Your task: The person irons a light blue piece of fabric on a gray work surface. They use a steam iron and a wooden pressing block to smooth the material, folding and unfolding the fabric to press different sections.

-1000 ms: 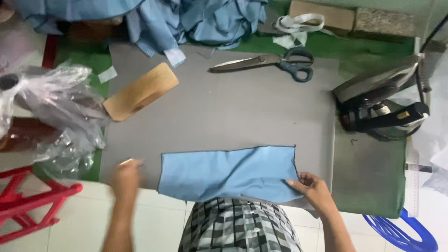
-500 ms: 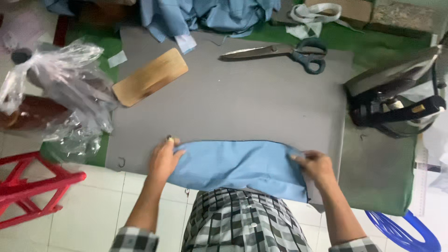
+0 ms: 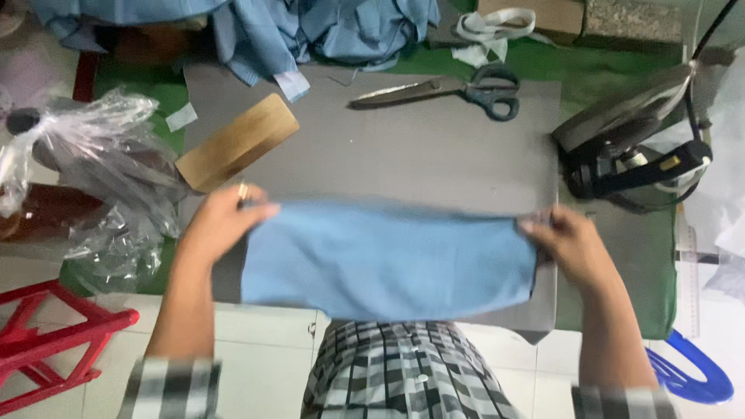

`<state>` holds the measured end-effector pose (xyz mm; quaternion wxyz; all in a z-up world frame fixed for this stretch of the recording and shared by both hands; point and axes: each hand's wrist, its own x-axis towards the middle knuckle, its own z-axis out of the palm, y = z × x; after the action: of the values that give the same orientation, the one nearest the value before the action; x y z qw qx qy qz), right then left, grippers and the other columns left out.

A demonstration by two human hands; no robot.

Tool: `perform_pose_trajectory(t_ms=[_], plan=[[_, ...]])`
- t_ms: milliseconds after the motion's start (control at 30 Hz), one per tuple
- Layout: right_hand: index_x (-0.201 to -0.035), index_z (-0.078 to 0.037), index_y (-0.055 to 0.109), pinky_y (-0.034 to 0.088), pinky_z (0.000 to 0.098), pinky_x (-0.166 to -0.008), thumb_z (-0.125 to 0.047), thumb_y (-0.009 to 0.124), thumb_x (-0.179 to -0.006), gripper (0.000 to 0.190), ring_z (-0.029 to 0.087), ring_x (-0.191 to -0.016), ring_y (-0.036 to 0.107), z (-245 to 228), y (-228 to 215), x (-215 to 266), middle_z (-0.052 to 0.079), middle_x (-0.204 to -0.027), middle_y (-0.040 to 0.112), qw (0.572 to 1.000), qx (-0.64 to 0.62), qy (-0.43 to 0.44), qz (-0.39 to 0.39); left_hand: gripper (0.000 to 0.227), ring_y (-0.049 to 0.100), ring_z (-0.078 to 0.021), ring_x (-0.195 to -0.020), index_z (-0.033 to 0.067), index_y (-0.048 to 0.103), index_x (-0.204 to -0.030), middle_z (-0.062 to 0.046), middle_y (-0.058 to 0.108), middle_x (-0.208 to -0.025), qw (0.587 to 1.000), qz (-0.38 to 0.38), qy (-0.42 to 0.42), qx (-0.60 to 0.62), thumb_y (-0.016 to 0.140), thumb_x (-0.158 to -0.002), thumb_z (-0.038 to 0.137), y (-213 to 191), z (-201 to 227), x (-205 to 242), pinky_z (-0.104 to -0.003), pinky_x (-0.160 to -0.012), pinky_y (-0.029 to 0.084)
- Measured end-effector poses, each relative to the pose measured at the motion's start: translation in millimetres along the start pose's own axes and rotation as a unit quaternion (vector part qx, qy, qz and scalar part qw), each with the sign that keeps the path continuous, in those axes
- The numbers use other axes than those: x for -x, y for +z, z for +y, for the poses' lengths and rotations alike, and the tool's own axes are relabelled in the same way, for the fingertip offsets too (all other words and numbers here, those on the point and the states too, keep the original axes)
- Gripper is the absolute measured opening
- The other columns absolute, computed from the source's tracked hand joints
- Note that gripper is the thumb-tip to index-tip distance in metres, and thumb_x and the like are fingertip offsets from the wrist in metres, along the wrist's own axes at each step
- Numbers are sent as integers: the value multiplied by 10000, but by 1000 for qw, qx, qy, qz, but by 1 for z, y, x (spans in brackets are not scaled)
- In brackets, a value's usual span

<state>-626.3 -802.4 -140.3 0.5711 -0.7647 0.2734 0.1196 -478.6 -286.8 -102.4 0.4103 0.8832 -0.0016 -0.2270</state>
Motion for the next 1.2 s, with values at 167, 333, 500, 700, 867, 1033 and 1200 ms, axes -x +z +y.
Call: perform_pose_trajectory(t_ms=[167,333,500,700,867,1033,1200], plan=[[-1342,22,571,615,549,-641,-340,787,-1059,507,414,-793,712,12,26,-81,300,-1009,644,985,-17,-77,151,535,678,-265,-1143,165,703,-1251,-73,734,-1170,978,182,92,-40,900,-829,429,47,-46,-125,-387,-948,532],[-1310,-75,679,554,515,-888,-520,727,-1021,533,353,-1084,700,73,30,-68,174,-1147,724,977,167,38,128,704,603,-382,-1248,40,626,-1349,-216,662,-1270,968,198,-28,-152,836,-844,484,62,-127,-90,-500,-1059,465],[-1142,1,753,539,461,-813,-400,866,-870,498,364,-954,732,80,51,-14,214,-986,762,970,153,141,126,337,608,-356,-1084,87,633,-1194,-141,546,-1169,944,281,-84,-155,788,-945,251,132,-87,28,-444,-900,498],[-1035,24,743,505,327,-593,-213,800,-959,255,249,-675,677,90,43,-23,189,-773,711,977,109,127,134,318,543,-298,-1169,230,614,-1236,-32,531,-1173,892,45,357,-274,590,-993,434,238,-117,59,-431,-852,443],[-822,-76,779,503,366,-593,-506,812,-863,433,319,-582,689,90,22,-17,153,-583,689,951,257,141,101,242,608,-287,-1065,170,632,-889,-37,591,-1081,875,110,412,-228,645,-981,394,261,-99,70,-461,-871,494],[-1269,-135,696,535,411,-929,-664,579,-1022,595,307,-1093,722,44,39,1,146,-1117,754,825,535,98,150,325,503,-419,-1260,101,626,-1154,-196,565,-1267,909,195,301,-212,660,-960,360,195,-73,31,-566,-1006,431],[-1404,18,572,232,492,-1237,-624,463,-1047,743,420,-1414,438,55,113,-16,271,-1397,560,852,389,-329,120,721,218,-489,-1521,41,353,-1584,-266,299,-1643,929,107,222,-277,535,-1034,470,147,-55,-19,-667,-1198,184]])
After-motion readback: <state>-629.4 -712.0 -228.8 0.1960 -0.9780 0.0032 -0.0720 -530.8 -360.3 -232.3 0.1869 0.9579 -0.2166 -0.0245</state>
